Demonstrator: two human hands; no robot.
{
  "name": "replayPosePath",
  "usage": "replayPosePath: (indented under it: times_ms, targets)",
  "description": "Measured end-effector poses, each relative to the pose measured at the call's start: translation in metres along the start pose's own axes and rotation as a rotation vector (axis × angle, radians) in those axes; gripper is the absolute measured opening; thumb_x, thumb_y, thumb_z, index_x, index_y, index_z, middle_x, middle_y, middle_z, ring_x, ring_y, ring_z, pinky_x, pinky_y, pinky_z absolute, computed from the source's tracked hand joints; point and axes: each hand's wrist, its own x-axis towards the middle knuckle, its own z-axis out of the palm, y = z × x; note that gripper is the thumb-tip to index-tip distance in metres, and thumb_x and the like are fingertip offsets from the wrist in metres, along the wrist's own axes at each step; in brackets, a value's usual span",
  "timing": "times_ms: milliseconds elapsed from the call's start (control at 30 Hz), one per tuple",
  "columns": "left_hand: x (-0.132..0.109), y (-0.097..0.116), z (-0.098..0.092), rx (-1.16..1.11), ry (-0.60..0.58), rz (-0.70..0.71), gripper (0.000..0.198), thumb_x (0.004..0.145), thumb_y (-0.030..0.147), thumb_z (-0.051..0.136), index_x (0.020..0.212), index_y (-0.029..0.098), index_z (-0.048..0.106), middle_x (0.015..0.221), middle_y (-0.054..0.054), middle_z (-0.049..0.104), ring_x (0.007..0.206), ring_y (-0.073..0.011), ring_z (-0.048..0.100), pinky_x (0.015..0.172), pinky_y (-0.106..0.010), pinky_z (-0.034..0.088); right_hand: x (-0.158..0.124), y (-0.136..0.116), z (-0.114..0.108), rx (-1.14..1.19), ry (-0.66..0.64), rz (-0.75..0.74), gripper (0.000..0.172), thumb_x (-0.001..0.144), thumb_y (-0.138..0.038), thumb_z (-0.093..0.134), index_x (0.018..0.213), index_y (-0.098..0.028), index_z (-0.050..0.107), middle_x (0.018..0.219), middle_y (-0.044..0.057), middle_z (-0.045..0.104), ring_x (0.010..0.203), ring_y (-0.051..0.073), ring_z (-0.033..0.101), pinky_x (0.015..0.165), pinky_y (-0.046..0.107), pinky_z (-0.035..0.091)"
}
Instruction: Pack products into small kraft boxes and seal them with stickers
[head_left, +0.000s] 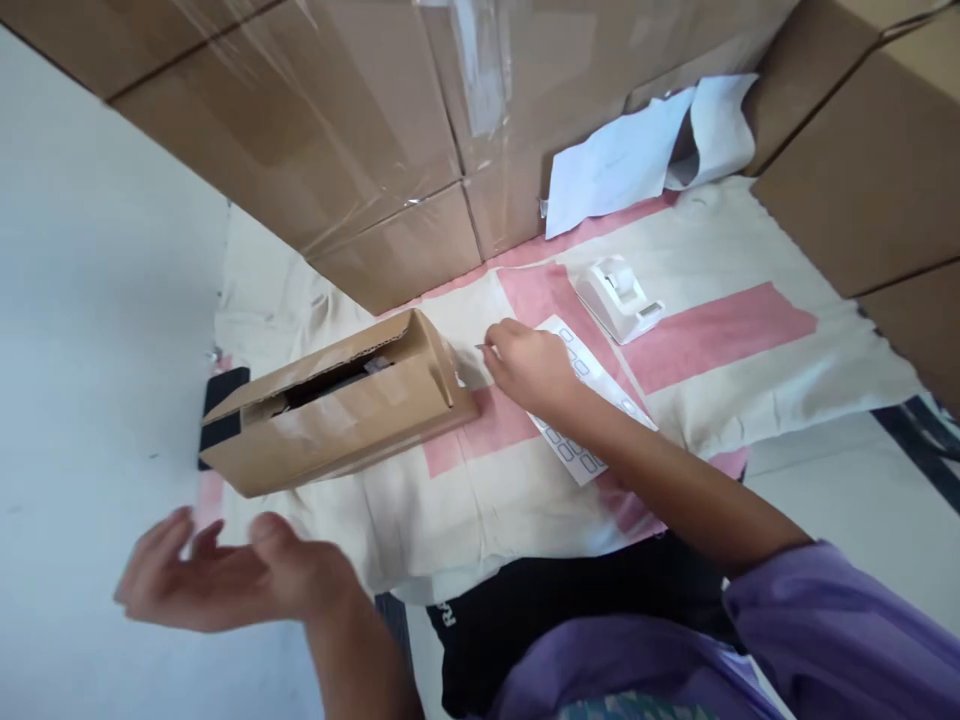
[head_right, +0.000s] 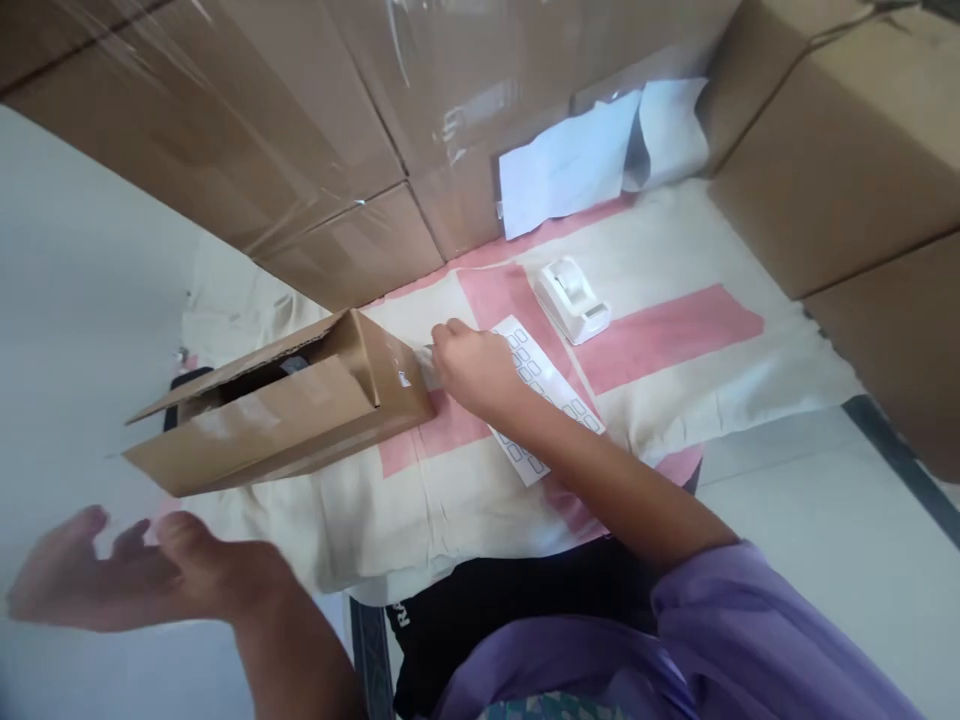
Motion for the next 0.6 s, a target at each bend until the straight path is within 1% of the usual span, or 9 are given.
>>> replayPosePath:
  times_ms: [33,100,167,267,333,433,500,533,600]
  targets:
    - [0.006,-0.012,-0.004,0.069,0.104,-0.024,0.038,0.096,0.051,0.043,0.131,0.036,0.045,0.126,-0.007,0.055,0.128,-0.0349,0.047,0.101,-0.058,0.038,0.001,-0.006,0.005,-0.027,-0.044,-0.030,0.026,0.101,-0.027,0.044,0.101,-0.016,0.068,0.102,0.010,0.071,0.073,0.020,0.063,0.059,0.033,0.027]
    - [0.016,-0.027,-0.006,0.078,0.288,0.068,0.039,0.086,0.051,0.062,0.119,0.031,0.057,0.120,-0.006,0.058,0.117,-0.0349,0.054,0.096,-0.055,0.042,0.001,-0.013,0.014,-0.026,-0.067,-0.098,0.029,0.103,-0.028,0.041,0.104,-0.017,0.068,0.103,0.009,0.070,0.073,0.019,0.062,0.058,0.033,0.024]
    - [0.025,-0.028,-0.004,0.007,0.294,0.174,0.036,0.083,0.048,0.068,0.112,0.026,0.063,0.109,-0.006,0.061,0.108,-0.0327,0.059,0.094,-0.053,0.044,-0.001,-0.014,0.020,0.017,-0.024,-0.127,0.032,0.103,-0.029,0.039,0.105,-0.017,0.068,0.103,0.008,0.070,0.075,0.018,0.062,0.058,0.033,0.023]
    - [0.037,-0.010,0.004,-0.091,0.256,0.309,0.032,0.080,0.043,0.071,0.103,0.020,0.066,0.097,-0.005,0.064,0.097,-0.0277,0.063,0.089,-0.048,0.050,-0.003,-0.010,0.025,0.113,0.087,-0.105,0.032,0.103,-0.028,0.038,0.103,-0.016,0.068,0.101,0.007,0.070,0.077,0.017,0.061,0.060,0.031,0.027]
    - [0.047,0.007,0.010,-0.120,0.155,0.366,0.030,0.081,0.038,0.072,0.104,0.020,0.067,0.098,-0.006,0.067,0.098,-0.0268,0.065,0.091,-0.047,0.051,-0.003,-0.007,0.026,0.198,0.110,-0.177,0.030,0.102,-0.026,0.039,0.101,-0.016,0.068,0.098,0.007,0.070,0.079,0.016,0.061,0.062,0.029,0.031]
    - [0.062,0.034,0.016,-0.069,-0.120,0.392,0.038,0.084,0.033,0.072,0.120,0.024,0.065,0.114,-0.010,0.069,0.114,-0.0316,0.062,0.104,-0.056,0.045,-0.001,-0.002,0.026,0.365,0.059,-0.358,0.025,0.100,-0.022,0.043,0.097,-0.017,0.067,0.094,0.005,0.070,0.080,0.015,0.062,0.064,0.026,0.037]
    - [0.072,0.050,0.019,0.010,-0.282,0.420,0.043,0.087,0.034,0.072,0.128,0.028,0.062,0.123,-0.011,0.066,0.121,-0.0347,0.059,0.109,-0.063,0.038,-0.002,0.000,0.026,0.446,0.049,-0.380,0.021,0.100,-0.021,0.046,0.097,-0.018,0.067,0.093,0.004,0.070,0.078,0.014,0.062,0.066,0.025,0.039]
    - [0.076,0.056,0.019,0.032,-0.339,0.443,0.040,0.088,0.034,0.071,0.127,0.030,0.062,0.126,-0.011,0.064,0.123,-0.0354,0.058,0.110,-0.065,0.037,-0.002,0.001,0.027,0.463,0.056,-0.369,0.020,0.099,-0.021,0.047,0.097,-0.018,0.067,0.092,0.003,0.070,0.078,0.013,0.062,0.066,0.025,0.039]
    - [0.083,0.067,0.020,0.017,-0.413,0.475,0.028,0.090,0.032,0.071,0.117,0.033,0.068,0.131,-0.010,0.060,0.126,-0.0351,0.055,0.110,-0.064,0.038,-0.003,0.001,0.028,0.467,0.068,-0.360,0.019,0.099,-0.021,0.048,0.098,-0.019,0.067,0.092,0.003,0.070,0.078,0.014,0.062,0.065,0.025,0.039]
